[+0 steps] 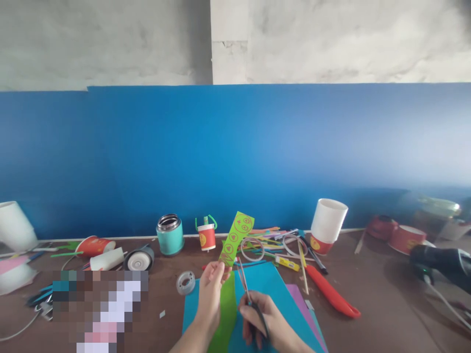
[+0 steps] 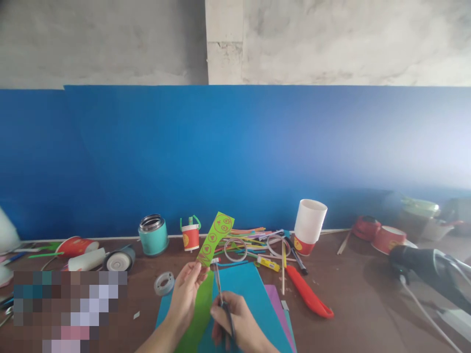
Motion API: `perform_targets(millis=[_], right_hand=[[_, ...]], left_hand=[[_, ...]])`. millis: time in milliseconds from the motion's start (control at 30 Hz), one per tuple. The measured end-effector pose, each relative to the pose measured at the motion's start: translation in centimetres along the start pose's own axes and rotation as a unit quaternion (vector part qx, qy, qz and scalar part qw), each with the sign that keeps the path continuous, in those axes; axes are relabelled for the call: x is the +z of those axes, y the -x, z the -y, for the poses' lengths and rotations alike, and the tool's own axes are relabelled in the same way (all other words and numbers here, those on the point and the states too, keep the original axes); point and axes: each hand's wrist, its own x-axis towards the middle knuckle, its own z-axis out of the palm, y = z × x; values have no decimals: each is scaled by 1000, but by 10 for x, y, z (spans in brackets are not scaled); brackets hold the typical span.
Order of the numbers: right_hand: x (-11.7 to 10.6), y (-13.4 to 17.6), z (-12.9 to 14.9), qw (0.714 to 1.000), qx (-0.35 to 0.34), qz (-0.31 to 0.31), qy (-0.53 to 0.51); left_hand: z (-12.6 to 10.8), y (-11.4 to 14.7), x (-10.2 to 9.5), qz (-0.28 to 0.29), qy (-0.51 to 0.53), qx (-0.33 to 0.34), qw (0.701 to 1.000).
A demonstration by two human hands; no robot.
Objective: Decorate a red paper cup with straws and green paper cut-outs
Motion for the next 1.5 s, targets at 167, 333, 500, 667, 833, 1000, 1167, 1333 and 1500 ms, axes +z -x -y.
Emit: perform_targets(millis=[167, 333, 500, 667, 833, 1000, 1167, 1333, 1500], right_hand=[[3, -1, -5, 999, -12, -2, 42], [3, -2, -7, 999, -22, -11, 38], [3, -2, -5, 999, -27, -29, 34], [3, 1, 0, 999, -25, -23, 29], [1, 0, -1, 999, -32, -13, 32], [2, 1, 0, 999, -26, -21, 34], [3, 2, 5, 999, -18, -28, 35], [3, 2, 6, 998, -9, -41, 47], [1, 0, 2, 998, -35, -40, 44]], left_hand=[[2, 3, 4, 21, 33, -34, 999], [3, 7, 7, 37, 37, -56, 997], [3, 9, 8, 83, -13, -76, 994], [-1, 11, 11, 84, -11, -78, 993], [-3, 11, 12, 84, 6, -86, 993], [-2, 10, 11, 89, 6, -87, 992], [-2, 9, 9, 99, -7, -82, 992], [-3, 8, 9, 99, -13, -79, 992], [-3, 8, 8, 100, -15, -72, 992]])
